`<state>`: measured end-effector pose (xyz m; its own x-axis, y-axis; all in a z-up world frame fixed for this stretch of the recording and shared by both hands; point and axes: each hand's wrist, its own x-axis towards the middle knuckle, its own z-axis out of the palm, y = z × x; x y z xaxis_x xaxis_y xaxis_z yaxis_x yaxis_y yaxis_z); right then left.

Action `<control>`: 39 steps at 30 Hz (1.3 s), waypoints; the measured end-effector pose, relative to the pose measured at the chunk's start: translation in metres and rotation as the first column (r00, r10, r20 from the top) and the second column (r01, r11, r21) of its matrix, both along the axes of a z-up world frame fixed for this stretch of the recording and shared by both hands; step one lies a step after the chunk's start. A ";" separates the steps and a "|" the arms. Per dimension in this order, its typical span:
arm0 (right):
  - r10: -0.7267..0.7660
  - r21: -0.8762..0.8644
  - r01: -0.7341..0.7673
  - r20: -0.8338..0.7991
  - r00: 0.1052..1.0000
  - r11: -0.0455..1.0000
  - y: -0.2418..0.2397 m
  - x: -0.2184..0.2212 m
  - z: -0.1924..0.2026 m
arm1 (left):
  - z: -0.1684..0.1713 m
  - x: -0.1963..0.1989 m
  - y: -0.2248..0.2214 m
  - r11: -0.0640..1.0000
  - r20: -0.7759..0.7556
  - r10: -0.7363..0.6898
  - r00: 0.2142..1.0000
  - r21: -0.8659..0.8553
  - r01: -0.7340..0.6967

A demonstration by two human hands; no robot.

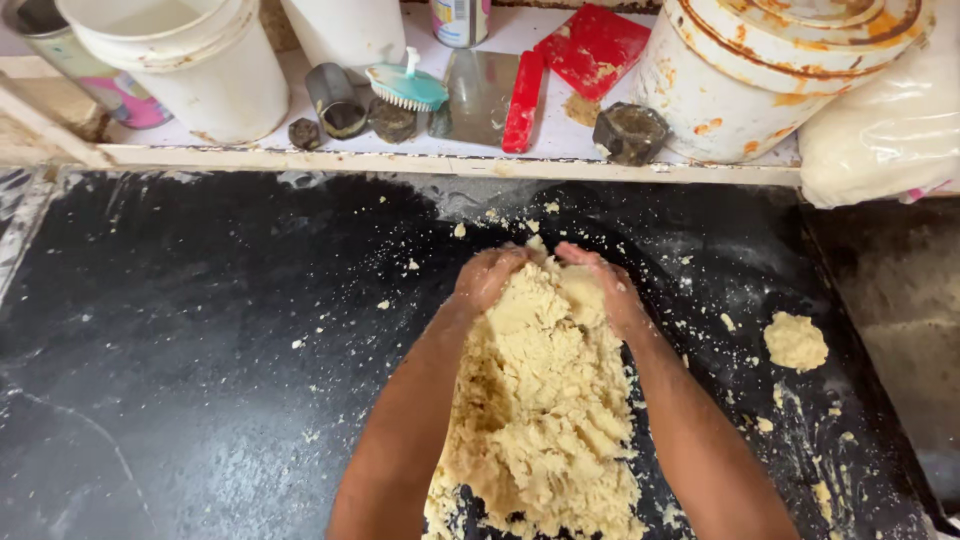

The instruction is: The person kneads a large pile of dough by hand on a dark countertop, repeatedly pressing and folding the mixture to combine the ingredients.

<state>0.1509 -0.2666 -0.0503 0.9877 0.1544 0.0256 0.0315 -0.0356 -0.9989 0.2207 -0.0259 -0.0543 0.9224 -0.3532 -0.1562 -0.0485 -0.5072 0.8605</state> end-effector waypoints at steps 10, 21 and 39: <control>0.182 -0.253 -0.233 -0.209 0.961 0.939 0.052 -0.101 0.093 | 0.093 -0.111 0.045 0.985 -0.294 -0.144 0.945 -0.138 0.107; -0.077 -0.907 -0.073 -0.115 0.990 0.414 0.156 -0.270 0.090 | 0.127 -0.262 0.064 0.785 0.050 -0.468 0.882 0.482 0.389; -0.128 -0.983 -0.167 -0.176 0.976 0.076 0.062 -0.136 0.031 | 0.057 -0.156 -0.030 0.793 0.167 -0.463 0.870 0.517 0.323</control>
